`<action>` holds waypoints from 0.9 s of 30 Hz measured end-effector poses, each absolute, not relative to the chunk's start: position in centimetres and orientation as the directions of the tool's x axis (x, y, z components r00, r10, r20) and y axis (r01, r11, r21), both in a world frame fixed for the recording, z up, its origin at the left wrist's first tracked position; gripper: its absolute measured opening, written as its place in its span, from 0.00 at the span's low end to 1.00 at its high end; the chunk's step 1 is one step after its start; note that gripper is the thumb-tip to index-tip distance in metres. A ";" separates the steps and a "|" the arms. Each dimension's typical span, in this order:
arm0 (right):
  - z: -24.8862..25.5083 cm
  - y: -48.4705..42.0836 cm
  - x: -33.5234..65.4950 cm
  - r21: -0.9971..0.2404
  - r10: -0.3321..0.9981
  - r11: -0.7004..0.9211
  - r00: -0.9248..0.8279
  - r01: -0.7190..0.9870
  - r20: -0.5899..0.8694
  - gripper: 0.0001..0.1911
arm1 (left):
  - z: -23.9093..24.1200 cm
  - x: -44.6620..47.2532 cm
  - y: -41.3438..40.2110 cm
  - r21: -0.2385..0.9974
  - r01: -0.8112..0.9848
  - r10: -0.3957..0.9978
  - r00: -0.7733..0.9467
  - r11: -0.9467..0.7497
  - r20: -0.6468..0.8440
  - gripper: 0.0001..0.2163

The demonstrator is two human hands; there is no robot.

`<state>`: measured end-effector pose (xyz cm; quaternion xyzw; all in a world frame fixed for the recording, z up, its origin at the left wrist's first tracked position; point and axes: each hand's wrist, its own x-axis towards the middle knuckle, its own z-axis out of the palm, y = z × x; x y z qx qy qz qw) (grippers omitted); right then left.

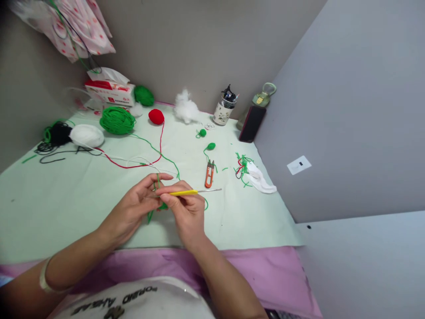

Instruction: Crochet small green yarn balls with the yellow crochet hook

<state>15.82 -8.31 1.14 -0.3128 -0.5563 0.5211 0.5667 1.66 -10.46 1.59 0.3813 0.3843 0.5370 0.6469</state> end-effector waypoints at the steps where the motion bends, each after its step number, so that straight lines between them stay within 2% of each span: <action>1: 1.1 -8.5 15.7 -0.935 0.943 0.238 -0.168 -0.263 0.287 0.04 | 1.5 1.7 -10.4 0.898 -0.414 0.985 0.144 0.146 -0.093 0.17; 5: 1.0 -8.7 15.4 -0.925 0.947 0.194 -0.183 -0.326 0.263 0.04 | 1.5 1.7 -10.4 0.890 -0.423 0.982 0.144 0.170 -0.119 0.19; 10: 1.3 -8.5 15.2 -0.917 0.969 0.178 -0.100 -0.357 0.227 0.04 | 2.3 1.5 -10.6 0.927 -0.357 0.990 -0.030 0.115 -0.134 0.21; 17: 2.1 -8.5 14.2 -0.849 0.998 0.048 -0.006 -0.527 0.061 0.06 | 2.3 1.7 -10.6 0.986 -0.158 0.982 -0.190 -0.052 0.021 0.24; 22: 2.6 -8.4 13.9 -0.816 1.000 0.000 0.009 -0.578 -0.006 0.07 | 0.8 1.9 -11.2 0.975 -0.078 0.968 -0.160 -0.207 0.193 0.27; 27: 2.4 -8.3 14.4 -0.852 0.998 0.012 -0.046 -0.523 0.042 0.09 | 1.3 2.0 -11.4 0.982 -0.119 0.980 -0.147 -0.150 0.132 0.31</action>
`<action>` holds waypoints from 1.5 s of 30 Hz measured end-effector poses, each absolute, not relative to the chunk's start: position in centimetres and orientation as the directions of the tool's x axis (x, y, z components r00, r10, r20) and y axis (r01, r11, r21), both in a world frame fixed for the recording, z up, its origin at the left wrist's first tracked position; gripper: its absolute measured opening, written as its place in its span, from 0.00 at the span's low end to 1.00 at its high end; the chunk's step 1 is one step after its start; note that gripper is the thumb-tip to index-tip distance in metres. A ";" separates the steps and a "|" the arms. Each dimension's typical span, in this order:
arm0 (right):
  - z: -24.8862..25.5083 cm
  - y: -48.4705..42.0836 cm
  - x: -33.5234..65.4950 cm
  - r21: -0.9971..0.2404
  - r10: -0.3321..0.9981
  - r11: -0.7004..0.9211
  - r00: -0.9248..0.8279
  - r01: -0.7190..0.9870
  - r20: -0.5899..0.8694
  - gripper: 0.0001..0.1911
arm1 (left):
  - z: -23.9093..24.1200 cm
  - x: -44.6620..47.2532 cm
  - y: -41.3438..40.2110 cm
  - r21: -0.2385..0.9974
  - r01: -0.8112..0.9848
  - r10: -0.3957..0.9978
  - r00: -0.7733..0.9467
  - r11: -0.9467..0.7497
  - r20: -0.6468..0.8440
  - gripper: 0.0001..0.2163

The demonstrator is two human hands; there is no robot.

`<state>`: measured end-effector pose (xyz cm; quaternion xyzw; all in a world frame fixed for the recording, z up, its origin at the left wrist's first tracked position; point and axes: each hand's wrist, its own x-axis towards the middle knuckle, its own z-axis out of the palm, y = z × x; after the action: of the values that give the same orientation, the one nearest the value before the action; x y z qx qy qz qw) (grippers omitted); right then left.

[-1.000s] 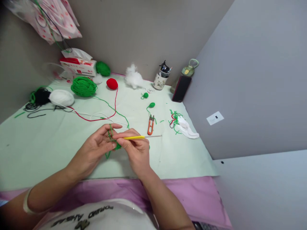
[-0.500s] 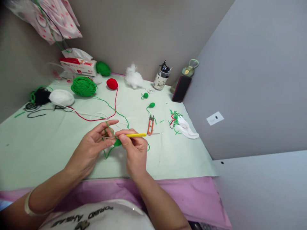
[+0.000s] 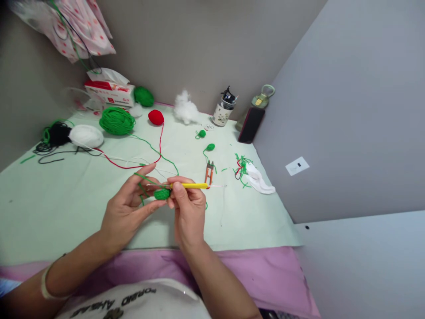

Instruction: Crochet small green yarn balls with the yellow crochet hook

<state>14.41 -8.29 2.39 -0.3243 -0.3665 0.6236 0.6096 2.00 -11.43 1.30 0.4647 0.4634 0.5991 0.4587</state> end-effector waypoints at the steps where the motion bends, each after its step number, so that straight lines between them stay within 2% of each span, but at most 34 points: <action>1: 2.3 -8.2 14.7 -0.866 0.996 0.026 -0.058 -0.500 0.063 0.09 | 1.5 2.0 -11.4 0.984 -0.117 0.983 -0.141 -0.134 0.117 0.32; 5: 2.0 -7.9 16.2 -0.917 0.963 0.156 -0.149 -0.366 0.223 0.07 | 2.2 1.9 -11.5 0.984 -0.111 0.987 -0.099 -0.138 0.128 0.35; 8: 2.2 -7.6 17.5 -0.912 0.901 0.281 -0.245 -0.298 0.358 0.05 | 2.5 1.7 -11.6 0.978 -0.128 0.986 -0.044 -0.168 0.163 0.38; 11: 2.6 -7.5 18.4 -0.907 0.863 0.361 -0.291 -0.215 0.412 0.07 | 2.7 1.3 -11.6 0.976 -0.130 0.985 0.012 -0.172 0.175 0.42; 15: 2.9 -7.3 19.1 -0.898 0.838 0.409 -0.322 -0.162 0.440 0.06 | 3.0 0.9 -11.5 0.981 -0.109 0.986 0.040 -0.159 0.164 0.44; 24: 2.8 -7.5 18.9 -0.880 0.831 0.411 -0.300 -0.238 0.469 0.07 | 3.5 0.4 -11.6 0.990 -0.073 0.992 0.041 -0.117 0.120 0.45; 28: 2.6 -7.5 18.4 -0.893 0.887 0.272 -0.267 -0.359 0.377 0.05 | 3.8 0.2 -11.6 0.993 -0.042 0.993 0.031 -0.111 0.112 0.44; 32: 2.5 -7.2 18.2 -0.901 0.920 0.115 -0.298 -0.418 0.255 0.11 | 4.1 0.1 -11.5 0.994 -0.020 0.993 0.045 -0.106 0.107 0.43; 35: 2.6 -7.0 18.5 -0.899 0.905 0.087 -0.344 -0.428 0.251 0.10 | 4.3 0.0 -11.4 0.994 -0.008 0.992 0.070 -0.105 0.105 0.42; 37: 2.8 -7.1 18.9 -0.907 0.885 0.154 -0.354 -0.393 0.303 0.08 | 4.3 -0.1 -11.4 0.993 0.007 0.989 0.088 -0.117 0.116 0.41; 41: 3.7 -7.6 19.6 -0.890 0.819 0.419 -0.347 -0.181 0.457 0.07 | 4.0 -0.3 -11.5 0.988 0.042 0.984 0.098 -0.150 0.146 0.41; 43: 4.0 -8.0 19.7 -0.818 0.742 0.570 -0.376 -0.081 0.555 0.10 | 3.9 -0.2 -11.5 0.987 0.046 0.985 0.087 -0.152 0.148 0.42; 45: 3.9 -8.5 19.5 -0.683 0.634 0.729 -0.411 0.038 0.655 0.14 | 3.9 0.0 -11.5 0.992 0.033 0.992 0.040 -0.123 0.121 0.41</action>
<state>19.51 -8.51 3.93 -0.2140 -0.7850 0.2992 0.4985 0.03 -11.52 3.93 0.5477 0.4676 0.5112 0.4691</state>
